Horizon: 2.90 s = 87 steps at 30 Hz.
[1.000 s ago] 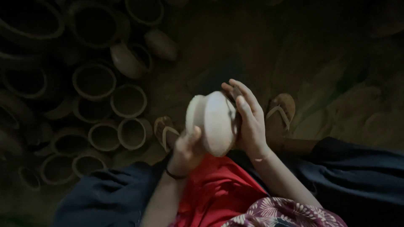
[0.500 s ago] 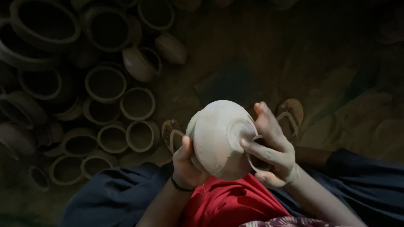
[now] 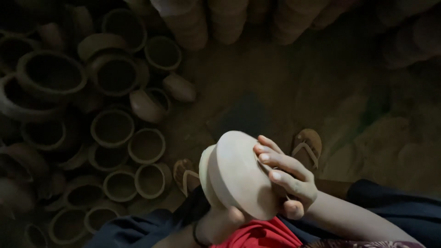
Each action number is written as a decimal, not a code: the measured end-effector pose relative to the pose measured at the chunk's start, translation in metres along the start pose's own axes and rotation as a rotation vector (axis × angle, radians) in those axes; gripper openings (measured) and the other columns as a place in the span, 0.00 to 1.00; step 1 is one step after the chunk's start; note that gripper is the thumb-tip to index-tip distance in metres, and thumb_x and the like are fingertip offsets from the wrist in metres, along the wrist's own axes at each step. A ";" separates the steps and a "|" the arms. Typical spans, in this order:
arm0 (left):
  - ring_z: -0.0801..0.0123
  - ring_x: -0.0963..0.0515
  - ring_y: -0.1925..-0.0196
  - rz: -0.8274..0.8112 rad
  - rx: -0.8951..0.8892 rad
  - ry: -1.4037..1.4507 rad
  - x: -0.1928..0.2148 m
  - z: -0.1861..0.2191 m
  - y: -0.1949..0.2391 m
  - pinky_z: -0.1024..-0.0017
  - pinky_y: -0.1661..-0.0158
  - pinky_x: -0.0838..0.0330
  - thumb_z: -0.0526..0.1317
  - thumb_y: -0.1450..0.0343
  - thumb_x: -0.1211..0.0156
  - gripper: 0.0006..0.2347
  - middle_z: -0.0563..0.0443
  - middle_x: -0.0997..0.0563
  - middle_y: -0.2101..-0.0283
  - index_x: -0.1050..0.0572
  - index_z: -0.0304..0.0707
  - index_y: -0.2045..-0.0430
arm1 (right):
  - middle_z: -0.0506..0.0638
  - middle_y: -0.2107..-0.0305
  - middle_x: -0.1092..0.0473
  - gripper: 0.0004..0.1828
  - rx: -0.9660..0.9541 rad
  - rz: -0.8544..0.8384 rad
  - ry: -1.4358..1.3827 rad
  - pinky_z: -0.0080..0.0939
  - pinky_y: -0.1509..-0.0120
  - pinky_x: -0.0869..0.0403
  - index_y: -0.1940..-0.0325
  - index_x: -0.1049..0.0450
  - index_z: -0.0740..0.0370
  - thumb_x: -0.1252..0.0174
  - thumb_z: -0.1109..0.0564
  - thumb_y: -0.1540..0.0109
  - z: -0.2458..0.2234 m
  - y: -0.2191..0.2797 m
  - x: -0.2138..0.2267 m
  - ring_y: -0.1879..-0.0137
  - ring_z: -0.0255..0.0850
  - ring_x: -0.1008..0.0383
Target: The person picks up a clay pot and carefully attaches a small clay handle to its side. They then smooth the joint with their fingers before setting the pot down.
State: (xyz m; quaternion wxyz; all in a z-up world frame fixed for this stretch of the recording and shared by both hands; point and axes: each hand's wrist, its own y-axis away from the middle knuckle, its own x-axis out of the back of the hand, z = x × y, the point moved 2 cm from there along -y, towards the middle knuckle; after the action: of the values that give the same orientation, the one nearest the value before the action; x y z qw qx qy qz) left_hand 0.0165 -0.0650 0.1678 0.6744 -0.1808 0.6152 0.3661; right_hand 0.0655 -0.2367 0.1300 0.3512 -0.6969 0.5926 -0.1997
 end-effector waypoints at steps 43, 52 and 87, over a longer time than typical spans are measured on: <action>0.49 0.34 0.30 0.261 -0.054 -0.196 0.060 0.015 0.035 0.51 0.33 0.39 0.39 0.28 0.32 0.36 0.35 0.35 0.32 0.48 0.28 0.27 | 0.66 0.43 0.30 0.31 -0.684 0.061 -0.287 0.63 0.20 0.33 0.41 0.34 0.62 0.43 0.34 0.32 0.008 -0.048 -0.017 0.28 0.58 0.33; 0.53 0.40 0.24 0.059 -0.119 0.082 0.016 0.030 0.019 0.52 0.28 0.42 0.46 0.30 0.30 0.43 0.41 0.42 0.25 0.56 0.39 0.25 | 0.77 0.30 0.44 0.29 -0.298 -0.221 -0.199 0.67 0.14 0.48 0.31 0.31 0.50 0.44 0.38 0.32 0.004 -0.025 -0.015 0.18 0.69 0.51; 0.61 0.53 0.16 0.098 0.143 -0.640 0.034 0.013 0.021 0.56 0.20 0.58 0.47 0.33 0.32 0.45 0.46 0.52 0.20 0.59 0.45 0.24 | 0.73 0.40 0.28 0.38 -0.370 -0.104 -0.189 0.62 0.18 0.37 0.33 0.32 0.76 0.44 0.37 0.31 0.002 -0.007 -0.013 0.25 0.64 0.31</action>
State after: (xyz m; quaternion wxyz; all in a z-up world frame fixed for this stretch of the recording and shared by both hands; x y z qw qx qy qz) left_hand 0.0097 -0.0330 0.1421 0.8261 0.0208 0.4042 0.3921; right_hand 0.0691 -0.2232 0.1358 0.2605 -0.7949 0.5466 -0.0390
